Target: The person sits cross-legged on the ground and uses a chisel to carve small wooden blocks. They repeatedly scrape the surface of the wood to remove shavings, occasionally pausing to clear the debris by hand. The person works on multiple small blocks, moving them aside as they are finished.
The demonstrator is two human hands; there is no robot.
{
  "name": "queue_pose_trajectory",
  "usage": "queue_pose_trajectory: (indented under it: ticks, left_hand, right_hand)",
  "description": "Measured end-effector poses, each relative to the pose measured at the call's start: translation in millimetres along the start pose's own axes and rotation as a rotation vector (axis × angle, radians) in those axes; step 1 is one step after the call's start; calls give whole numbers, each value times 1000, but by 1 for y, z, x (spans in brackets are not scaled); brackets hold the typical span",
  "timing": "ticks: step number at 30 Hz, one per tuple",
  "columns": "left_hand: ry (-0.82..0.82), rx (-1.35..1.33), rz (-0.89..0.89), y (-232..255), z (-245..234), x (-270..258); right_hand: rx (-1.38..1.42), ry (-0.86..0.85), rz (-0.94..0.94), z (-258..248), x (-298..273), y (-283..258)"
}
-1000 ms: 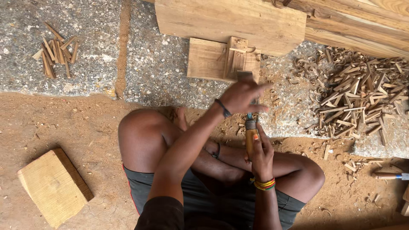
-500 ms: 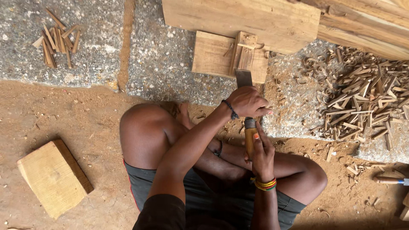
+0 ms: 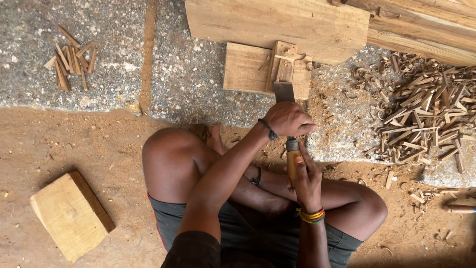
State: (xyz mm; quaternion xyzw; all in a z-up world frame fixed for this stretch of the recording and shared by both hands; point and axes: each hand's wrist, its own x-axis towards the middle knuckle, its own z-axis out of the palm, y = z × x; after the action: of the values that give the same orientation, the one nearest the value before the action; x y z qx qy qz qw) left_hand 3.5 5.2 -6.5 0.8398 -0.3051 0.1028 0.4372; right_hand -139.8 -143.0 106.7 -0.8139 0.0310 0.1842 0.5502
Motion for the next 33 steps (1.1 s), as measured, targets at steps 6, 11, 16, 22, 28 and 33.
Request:
queue_pose_trajectory:
  ticks: [6, 11, 16, 22, 28, 33]
  left_hand:
    - [55, 59, -22, 2, -6, -1]
    - [-39, 116, -64, -8, -7, -2]
    - [-27, 57, 34, -30, 14, -2]
    - [-101, 217, -14, -31, 0, -3]
    - [-37, 237, -4, -29, -12, 2]
    - [-77, 215, -26, -34, -25, 11]
  right_hand:
    - [-23, 28, -26, 10, -1, -2]
    - [-48, 57, -55, 21, 0, 5]
    - [-10, 59, -71, 26, 3, 13]
    - [4, 66, -107, 34, 12, 13]
    - [-2, 61, -118, 35, 21, 11]
    - [-53, 86, -51, 41, 35, 20]
